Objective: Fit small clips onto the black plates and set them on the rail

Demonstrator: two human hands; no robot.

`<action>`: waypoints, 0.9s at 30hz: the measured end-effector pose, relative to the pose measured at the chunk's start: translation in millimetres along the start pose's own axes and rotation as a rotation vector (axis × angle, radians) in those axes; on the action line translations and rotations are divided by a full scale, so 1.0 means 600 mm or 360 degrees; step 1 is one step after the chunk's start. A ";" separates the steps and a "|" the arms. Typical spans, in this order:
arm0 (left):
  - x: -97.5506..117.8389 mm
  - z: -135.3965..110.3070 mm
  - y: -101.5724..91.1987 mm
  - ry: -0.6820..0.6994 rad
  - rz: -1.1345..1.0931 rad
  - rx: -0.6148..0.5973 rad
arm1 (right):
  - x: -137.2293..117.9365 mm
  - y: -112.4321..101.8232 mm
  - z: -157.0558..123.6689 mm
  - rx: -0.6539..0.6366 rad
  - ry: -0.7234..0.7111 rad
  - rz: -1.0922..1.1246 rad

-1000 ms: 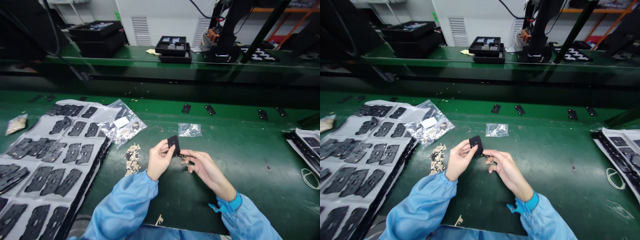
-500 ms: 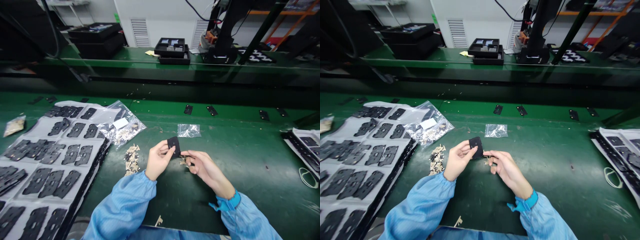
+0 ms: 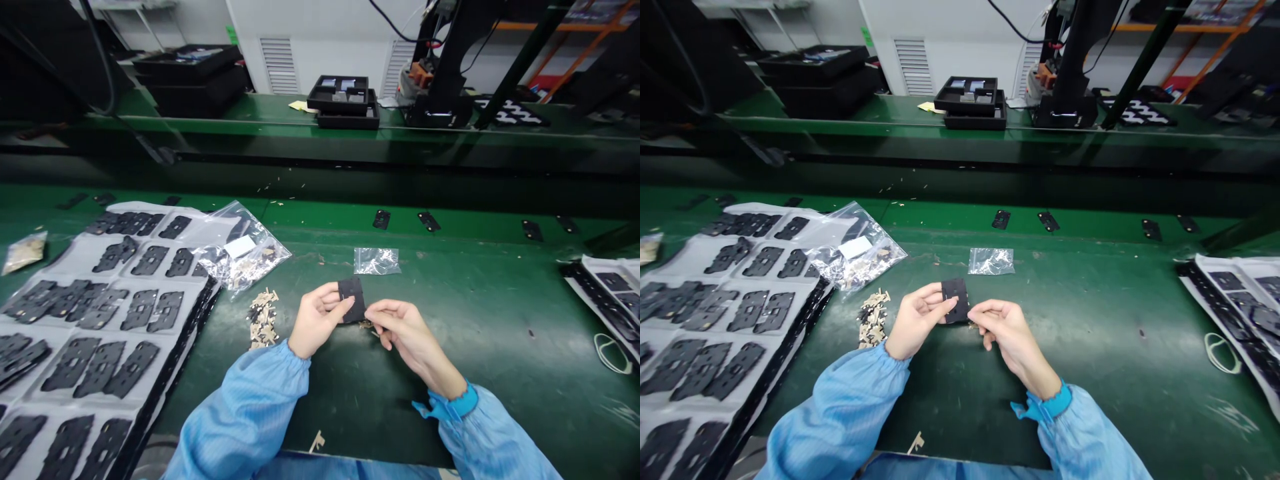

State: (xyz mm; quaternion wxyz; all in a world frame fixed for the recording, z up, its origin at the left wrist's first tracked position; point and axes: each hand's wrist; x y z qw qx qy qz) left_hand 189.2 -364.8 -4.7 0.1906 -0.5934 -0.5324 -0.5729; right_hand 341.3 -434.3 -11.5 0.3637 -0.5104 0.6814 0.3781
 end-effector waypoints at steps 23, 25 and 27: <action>0.007 0.001 -0.006 -0.0218 -0.0209 -0.0153 | -0.011 -0.012 -0.002 -0.0283 0.0096 0.0052; 0.006 0.001 -0.005 -0.0252 -0.0242 -0.0165 | -0.010 -0.014 -0.001 -0.0334 0.0132 0.0073; 0.005 0.000 -0.003 -0.0266 -0.0270 -0.0173 | -0.008 -0.015 0.000 -0.0377 0.0180 0.0109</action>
Point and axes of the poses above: each hand's wrist, its own z-axis towards the middle knuckle, its own y-axis out of the palm, x = y × z, and after that the axes turned 11 degrees about -z, right-handed
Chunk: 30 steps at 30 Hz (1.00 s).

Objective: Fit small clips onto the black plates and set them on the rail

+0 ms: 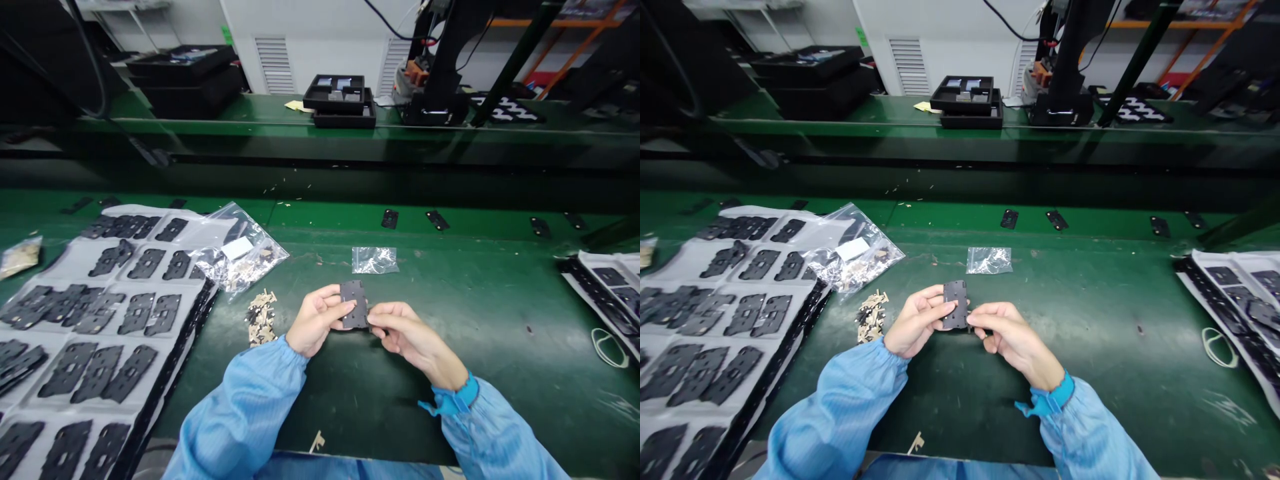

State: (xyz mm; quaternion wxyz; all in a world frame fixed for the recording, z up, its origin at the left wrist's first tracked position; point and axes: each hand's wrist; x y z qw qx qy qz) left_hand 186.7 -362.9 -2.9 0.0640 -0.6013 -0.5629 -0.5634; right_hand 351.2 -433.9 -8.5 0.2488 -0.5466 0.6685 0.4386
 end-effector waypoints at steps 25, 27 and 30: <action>-0.013 -0.007 0.011 0.0319 -0.0051 0.0081 | 0.014 0.033 -0.002 0.0475 -0.0457 0.0044; -0.014 -0.008 0.011 0.0335 -0.0038 0.0086 | 0.016 0.034 -0.002 0.0487 -0.0461 0.0039; -0.015 -0.008 0.012 0.0348 -0.0025 0.0109 | 0.016 0.035 -0.002 0.0512 -0.0458 0.0021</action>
Point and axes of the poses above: each hand's wrist, its own z-axis towards the middle knuckle, its own y-axis out of the palm, x = y × z, and after that the axes turned 11 degrees about -z, right-handed
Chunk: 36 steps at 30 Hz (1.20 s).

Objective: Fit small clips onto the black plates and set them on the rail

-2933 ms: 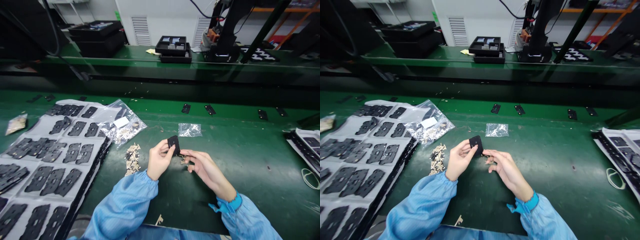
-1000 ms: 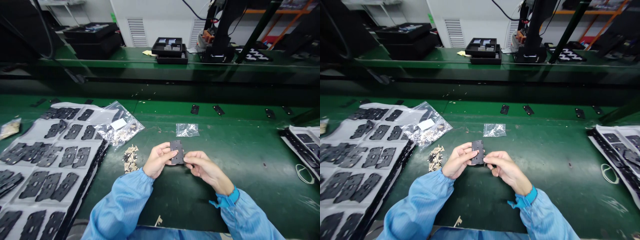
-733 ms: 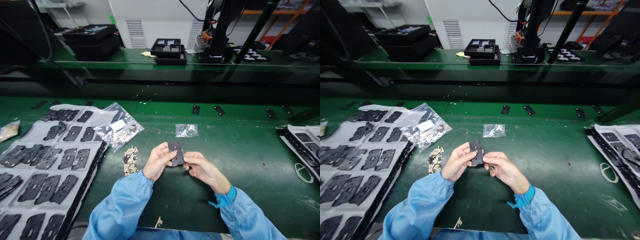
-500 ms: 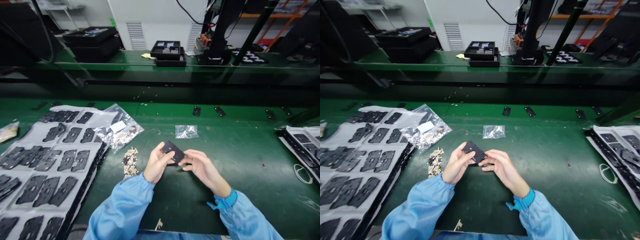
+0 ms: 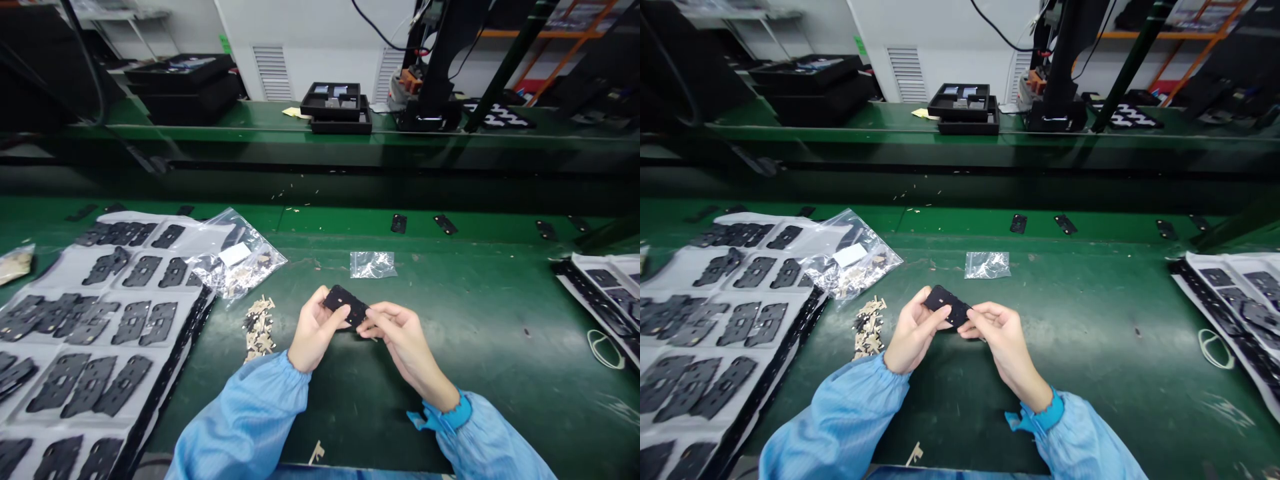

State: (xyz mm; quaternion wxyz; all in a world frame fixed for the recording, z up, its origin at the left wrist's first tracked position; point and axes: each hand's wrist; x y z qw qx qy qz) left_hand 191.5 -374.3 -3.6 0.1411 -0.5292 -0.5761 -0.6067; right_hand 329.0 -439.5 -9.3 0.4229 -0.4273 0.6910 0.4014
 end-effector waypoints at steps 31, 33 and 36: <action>0.005 -0.003 0.001 0.0607 0.0571 -0.0122 | -0.004 -0.001 -0.003 0.0019 -0.0472 -0.0622; 0.006 -0.003 0.001 0.0656 0.0693 -0.0140 | -0.006 -0.003 -0.005 0.0008 -0.0579 -0.0757; 0.008 -0.003 0.003 0.0720 0.0830 -0.0171 | -0.010 -0.005 -0.007 0.0005 -0.0718 -0.0952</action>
Point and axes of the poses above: each hand's wrist, its own z-axis towards the middle knuckle, its own y-axis out of the palm, x = y × z, and after that the axes turned 11 degrees about -z, right-handed
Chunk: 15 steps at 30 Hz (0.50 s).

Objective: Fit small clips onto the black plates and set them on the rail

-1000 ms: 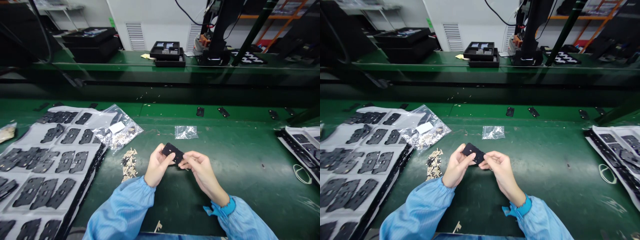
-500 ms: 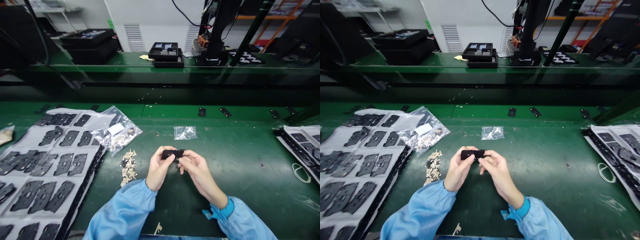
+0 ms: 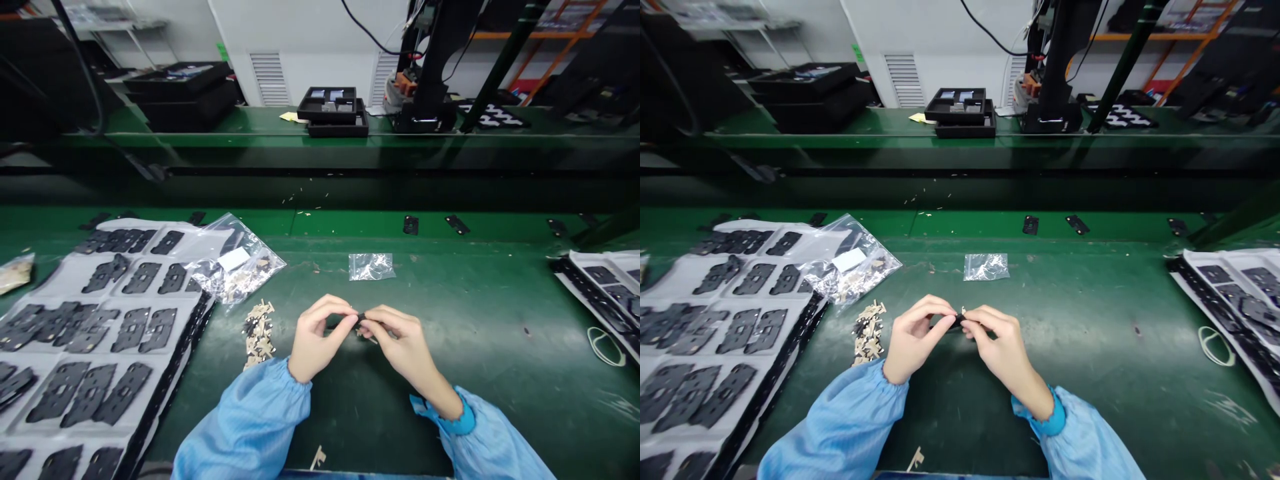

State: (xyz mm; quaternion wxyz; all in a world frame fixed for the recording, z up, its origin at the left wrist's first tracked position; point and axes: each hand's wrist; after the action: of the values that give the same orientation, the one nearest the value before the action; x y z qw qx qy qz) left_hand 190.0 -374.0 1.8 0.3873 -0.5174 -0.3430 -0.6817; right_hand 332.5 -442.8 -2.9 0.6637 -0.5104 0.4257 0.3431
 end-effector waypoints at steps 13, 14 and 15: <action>0.001 -0.001 -0.009 0.0491 0.0462 -0.0269 | 0.020 -0.022 -0.005 -0.0037 -0.0699 -0.0860; 0.000 -0.001 -0.009 0.0502 0.0484 -0.0274 | 0.021 -0.022 -0.006 -0.0042 -0.0723 -0.0914; 0.000 -0.001 -0.009 0.0512 0.0505 -0.0277 | 0.022 -0.022 -0.007 -0.0046 -0.0739 -0.0965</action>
State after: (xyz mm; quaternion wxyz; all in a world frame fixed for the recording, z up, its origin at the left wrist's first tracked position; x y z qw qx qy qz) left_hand 185.1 -372.1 1.6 0.4930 -0.4810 -0.1313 -0.7130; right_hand 349.0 -449.5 -10.3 0.8066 -0.5312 0.0886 0.2436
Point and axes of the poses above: each hand's wrist, its own z-axis towards the middle knuckle, its own y-axis out of the palm, x = y × z, and after that the axes turned 11 degrees about -z, right-handed
